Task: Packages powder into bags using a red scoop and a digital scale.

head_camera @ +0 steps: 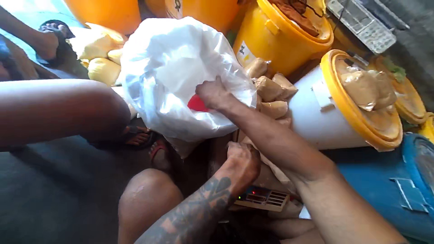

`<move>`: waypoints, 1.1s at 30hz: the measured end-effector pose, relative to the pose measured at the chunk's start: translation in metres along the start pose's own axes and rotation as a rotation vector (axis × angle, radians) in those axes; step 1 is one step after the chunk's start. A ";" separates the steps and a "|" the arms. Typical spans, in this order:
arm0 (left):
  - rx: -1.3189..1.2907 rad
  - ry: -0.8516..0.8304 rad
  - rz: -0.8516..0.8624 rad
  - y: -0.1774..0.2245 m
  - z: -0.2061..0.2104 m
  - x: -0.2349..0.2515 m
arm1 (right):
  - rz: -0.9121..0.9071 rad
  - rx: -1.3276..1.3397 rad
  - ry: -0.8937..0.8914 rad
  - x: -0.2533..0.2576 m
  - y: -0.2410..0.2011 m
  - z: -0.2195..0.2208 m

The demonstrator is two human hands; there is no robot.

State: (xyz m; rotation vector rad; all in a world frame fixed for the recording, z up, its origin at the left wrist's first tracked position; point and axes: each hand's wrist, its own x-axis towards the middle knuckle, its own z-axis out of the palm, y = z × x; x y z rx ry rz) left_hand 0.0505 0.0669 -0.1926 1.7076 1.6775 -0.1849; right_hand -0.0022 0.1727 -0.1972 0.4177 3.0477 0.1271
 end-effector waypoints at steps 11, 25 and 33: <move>0.085 -0.047 0.024 0.006 -0.008 0.006 | 0.127 0.445 -0.303 0.062 0.063 0.028; 0.126 -0.006 0.062 0.009 0.021 0.017 | 0.387 1.013 0.377 -0.196 0.086 -0.030; 0.242 -0.076 0.061 0.013 0.031 0.037 | 0.492 1.044 0.470 -0.292 0.080 -0.013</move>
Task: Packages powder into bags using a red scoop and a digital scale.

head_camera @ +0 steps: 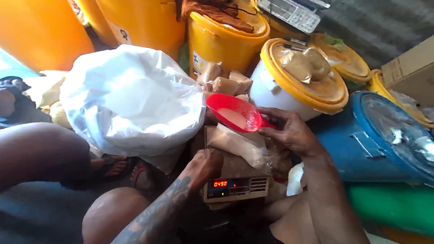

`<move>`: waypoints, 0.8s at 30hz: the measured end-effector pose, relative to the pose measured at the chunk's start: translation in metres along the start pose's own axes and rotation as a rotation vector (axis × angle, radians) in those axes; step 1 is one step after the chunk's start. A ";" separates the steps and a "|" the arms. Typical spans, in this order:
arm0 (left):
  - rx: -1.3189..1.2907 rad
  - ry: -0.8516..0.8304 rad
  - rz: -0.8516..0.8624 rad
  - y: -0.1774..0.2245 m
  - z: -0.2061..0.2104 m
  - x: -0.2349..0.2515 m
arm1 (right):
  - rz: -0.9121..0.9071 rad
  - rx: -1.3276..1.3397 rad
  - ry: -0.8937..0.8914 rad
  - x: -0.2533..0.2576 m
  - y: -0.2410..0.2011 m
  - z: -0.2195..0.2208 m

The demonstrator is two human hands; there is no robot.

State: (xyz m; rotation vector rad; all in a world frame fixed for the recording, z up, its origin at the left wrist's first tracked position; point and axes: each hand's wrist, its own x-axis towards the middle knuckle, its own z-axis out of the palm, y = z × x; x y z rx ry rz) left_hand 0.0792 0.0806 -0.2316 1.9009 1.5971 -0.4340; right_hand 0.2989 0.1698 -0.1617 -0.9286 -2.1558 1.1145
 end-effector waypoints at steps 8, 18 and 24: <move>0.044 -0.003 0.020 0.000 0.005 0.002 | 0.309 -0.283 0.231 -0.178 0.031 -0.087; 0.078 -0.028 0.051 0.001 0.014 0.004 | 0.579 -0.432 0.130 -0.213 0.093 -0.065; 0.061 -0.016 0.031 0.000 0.010 0.000 | 0.603 -0.385 0.132 -0.196 0.106 -0.054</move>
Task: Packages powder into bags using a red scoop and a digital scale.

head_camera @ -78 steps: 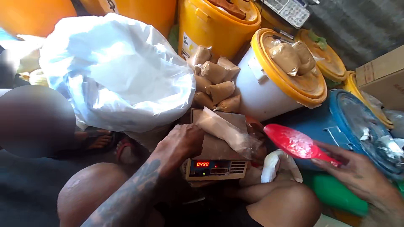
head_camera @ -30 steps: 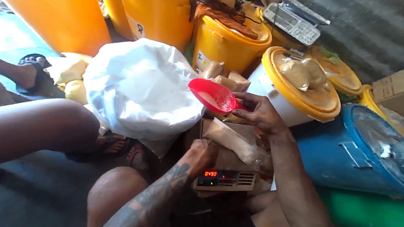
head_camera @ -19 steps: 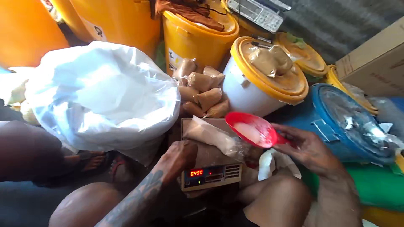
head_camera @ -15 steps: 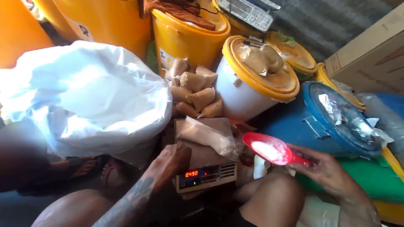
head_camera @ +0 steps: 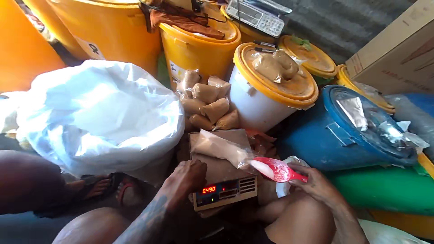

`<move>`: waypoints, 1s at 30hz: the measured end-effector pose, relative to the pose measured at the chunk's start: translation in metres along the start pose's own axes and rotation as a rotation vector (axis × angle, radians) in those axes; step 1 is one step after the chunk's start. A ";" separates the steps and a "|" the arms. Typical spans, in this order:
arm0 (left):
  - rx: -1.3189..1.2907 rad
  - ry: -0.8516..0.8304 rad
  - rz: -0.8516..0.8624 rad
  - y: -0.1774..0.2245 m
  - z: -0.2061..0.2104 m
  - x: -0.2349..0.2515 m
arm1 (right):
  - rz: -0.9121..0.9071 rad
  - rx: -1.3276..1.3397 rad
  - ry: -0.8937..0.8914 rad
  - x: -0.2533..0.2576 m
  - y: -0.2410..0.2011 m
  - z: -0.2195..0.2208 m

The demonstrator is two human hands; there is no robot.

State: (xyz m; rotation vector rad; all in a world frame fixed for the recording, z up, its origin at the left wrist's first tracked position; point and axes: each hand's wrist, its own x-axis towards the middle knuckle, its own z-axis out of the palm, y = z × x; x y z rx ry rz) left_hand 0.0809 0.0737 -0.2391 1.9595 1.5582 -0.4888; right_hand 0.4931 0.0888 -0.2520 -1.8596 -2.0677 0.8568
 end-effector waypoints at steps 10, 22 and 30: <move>-0.002 0.032 0.020 0.000 -0.004 -0.016 | -0.093 0.176 0.018 -0.007 0.006 0.003; -0.031 0.039 0.009 0.001 -0.007 -0.019 | -0.113 0.205 0.022 0.000 0.009 0.008; -0.009 0.016 0.003 0.004 -0.009 -0.014 | -0.086 0.168 0.010 0.000 0.007 0.012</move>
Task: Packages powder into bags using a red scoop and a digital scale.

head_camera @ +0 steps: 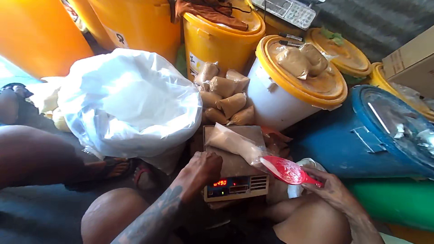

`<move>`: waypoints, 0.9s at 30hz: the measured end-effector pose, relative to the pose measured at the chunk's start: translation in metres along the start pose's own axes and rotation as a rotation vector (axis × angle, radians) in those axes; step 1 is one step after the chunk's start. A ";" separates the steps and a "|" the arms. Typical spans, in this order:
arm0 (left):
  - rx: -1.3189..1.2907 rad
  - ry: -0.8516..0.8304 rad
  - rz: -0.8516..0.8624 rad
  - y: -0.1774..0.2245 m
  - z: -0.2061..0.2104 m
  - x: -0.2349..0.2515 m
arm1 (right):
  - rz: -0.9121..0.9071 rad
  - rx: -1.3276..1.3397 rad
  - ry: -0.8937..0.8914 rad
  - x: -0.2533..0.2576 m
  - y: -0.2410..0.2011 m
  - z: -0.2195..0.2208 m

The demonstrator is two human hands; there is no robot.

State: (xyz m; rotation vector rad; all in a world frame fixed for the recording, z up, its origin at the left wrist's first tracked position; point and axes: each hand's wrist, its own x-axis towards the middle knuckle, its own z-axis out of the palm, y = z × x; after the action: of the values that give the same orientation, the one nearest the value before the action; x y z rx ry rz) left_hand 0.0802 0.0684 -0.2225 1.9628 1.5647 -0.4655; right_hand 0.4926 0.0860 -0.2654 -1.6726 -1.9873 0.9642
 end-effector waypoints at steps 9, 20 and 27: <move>-0.012 0.005 0.009 0.000 0.000 0.001 | -0.017 0.029 0.000 0.000 0.009 -0.007; -0.021 0.032 0.000 -0.003 0.000 -0.002 | -0.028 0.147 0.018 -0.007 0.026 -0.030; -0.019 0.037 0.003 -0.005 0.001 -0.003 | -0.041 0.241 0.079 -0.012 0.022 -0.039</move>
State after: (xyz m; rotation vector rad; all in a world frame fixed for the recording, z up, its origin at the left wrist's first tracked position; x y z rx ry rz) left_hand 0.0749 0.0661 -0.2228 1.9692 1.5834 -0.4145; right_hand 0.5372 0.0856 -0.2518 -1.5088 -1.7691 1.0588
